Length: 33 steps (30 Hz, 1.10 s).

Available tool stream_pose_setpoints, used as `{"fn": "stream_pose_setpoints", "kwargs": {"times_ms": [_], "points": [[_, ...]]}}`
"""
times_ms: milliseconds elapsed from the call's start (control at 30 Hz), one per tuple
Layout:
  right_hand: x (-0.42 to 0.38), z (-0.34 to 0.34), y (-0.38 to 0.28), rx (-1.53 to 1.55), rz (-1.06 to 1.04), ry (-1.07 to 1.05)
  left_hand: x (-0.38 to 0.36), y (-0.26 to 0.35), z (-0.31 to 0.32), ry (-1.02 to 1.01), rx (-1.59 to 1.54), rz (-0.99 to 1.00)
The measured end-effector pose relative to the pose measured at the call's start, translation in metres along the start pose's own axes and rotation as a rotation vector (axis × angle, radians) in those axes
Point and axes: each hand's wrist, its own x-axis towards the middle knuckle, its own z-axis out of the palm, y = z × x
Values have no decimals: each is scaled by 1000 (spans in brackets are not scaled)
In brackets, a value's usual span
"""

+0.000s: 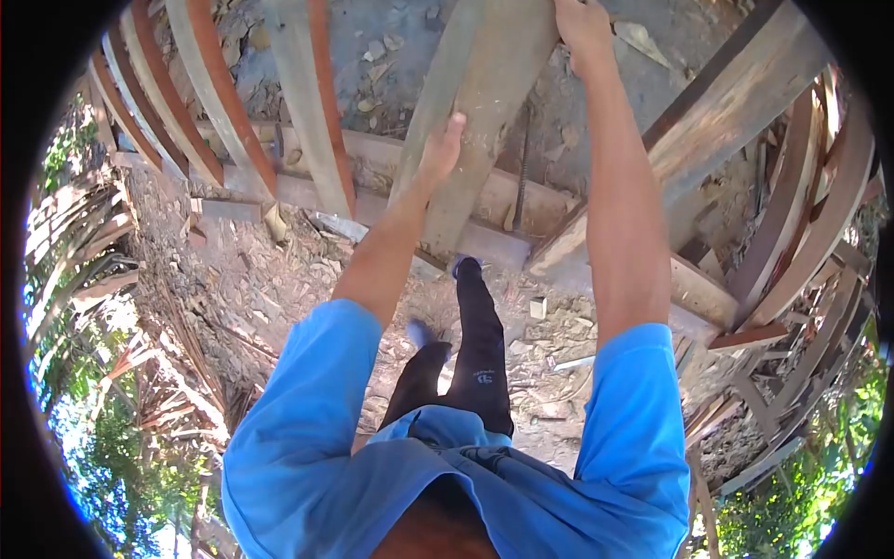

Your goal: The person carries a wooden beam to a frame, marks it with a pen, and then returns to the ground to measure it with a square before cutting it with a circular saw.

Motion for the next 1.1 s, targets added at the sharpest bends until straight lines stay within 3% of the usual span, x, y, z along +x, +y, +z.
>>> {"fn": "stream_pose_setpoints", "kwargs": {"times_ms": [300, 400, 500, 600, 633, 700, 733, 767, 833, 900, 967, 1033, 1100], "points": [[-24, -13, -23, 102, 27, -97, -12, -9, -9, 79, -20, 171], [-33, -9, -36, -66, 113, 35, -38, 11, -33, -8, 84, -18], [-62, -36, -61, 275, 44, -298, -60, 19, -49, 83, 119, 43], [-61, -29, -73, 126, 184, -276, -83, 25, -78, 77, 262, 69], [-61, -40, -78, 213, 83, -537, -95, 45, -89, -14, 460, -198], [-73, -17, -60, 209, -250, -289, -74, -72, -112, 151, 802, 719], [-73, -4, -48, -61, -502, -129, -61, -114, -130, 101, 680, 692], [-87, -16, -44, 23, -418, -102, -49, -153, -145, 56, 556, 663], [-144, -44, -40, 196, -164, -102, -45, -102, -152, -6, 477, 362], [-207, -43, -10, 228, 7, 55, -36, -60, -129, -20, 472, 296], [-244, -60, 24, 185, 191, -92, -31, -40, -114, -35, 495, 305], [-252, -72, 47, 18, 275, -281, -42, -25, -126, -21, 539, 294], [-216, -83, 35, 111, 177, -115, -43, -5, -118, -26, 575, 270]]}}
